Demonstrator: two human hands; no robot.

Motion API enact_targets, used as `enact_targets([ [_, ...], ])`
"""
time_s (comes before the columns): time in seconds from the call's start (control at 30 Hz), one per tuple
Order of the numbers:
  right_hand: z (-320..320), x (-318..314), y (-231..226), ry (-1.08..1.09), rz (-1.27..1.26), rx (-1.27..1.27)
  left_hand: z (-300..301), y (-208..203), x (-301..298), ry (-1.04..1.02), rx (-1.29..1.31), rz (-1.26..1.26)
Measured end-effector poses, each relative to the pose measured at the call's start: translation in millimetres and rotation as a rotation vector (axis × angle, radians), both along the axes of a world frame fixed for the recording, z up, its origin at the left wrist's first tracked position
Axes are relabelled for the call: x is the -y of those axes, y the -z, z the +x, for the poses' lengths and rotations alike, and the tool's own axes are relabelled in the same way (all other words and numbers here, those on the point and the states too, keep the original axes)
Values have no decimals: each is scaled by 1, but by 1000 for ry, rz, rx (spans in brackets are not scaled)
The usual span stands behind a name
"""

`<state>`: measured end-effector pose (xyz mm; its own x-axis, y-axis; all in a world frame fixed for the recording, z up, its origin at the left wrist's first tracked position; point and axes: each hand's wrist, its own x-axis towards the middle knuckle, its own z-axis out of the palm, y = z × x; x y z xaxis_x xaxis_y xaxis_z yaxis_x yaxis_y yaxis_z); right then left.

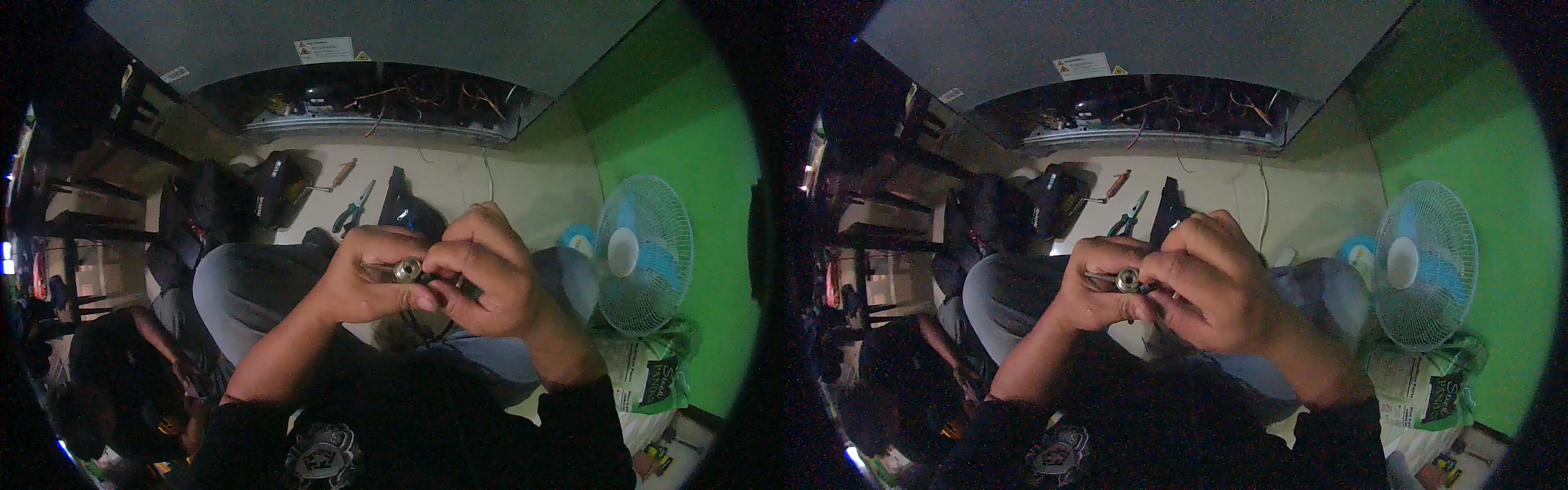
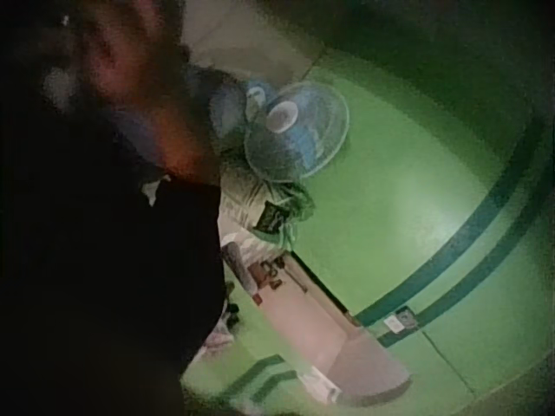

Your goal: The person sits on the floor and uses a wrench to tighten a brass fitting on a copper pipe connected to an appliance. They then use pliers to adjust a wire and continue tightening the fitting.

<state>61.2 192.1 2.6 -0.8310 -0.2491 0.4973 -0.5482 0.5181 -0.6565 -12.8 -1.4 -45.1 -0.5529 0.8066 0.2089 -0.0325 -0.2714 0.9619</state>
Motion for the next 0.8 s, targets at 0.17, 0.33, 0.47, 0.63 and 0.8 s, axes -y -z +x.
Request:
enact_targets([
  [0.17,-3,-11,-4,-19,-157,168,-2,2,-7,-1,-140,-67],
  [0.33,-4,-14,-6,-57,30,121,2,1,-8,21,-179,-158],
  [0.47,-2,-16,-6,-95,43,207,3,-3,-7,55,-196,-252],
  [0.63,-1,-24,-2,-161,30,359,5,-4,-11,135,-213,-302],
  [0.8,1,-27,1,-170,-40,460,5,-2,-12,192,-160,-401],
])
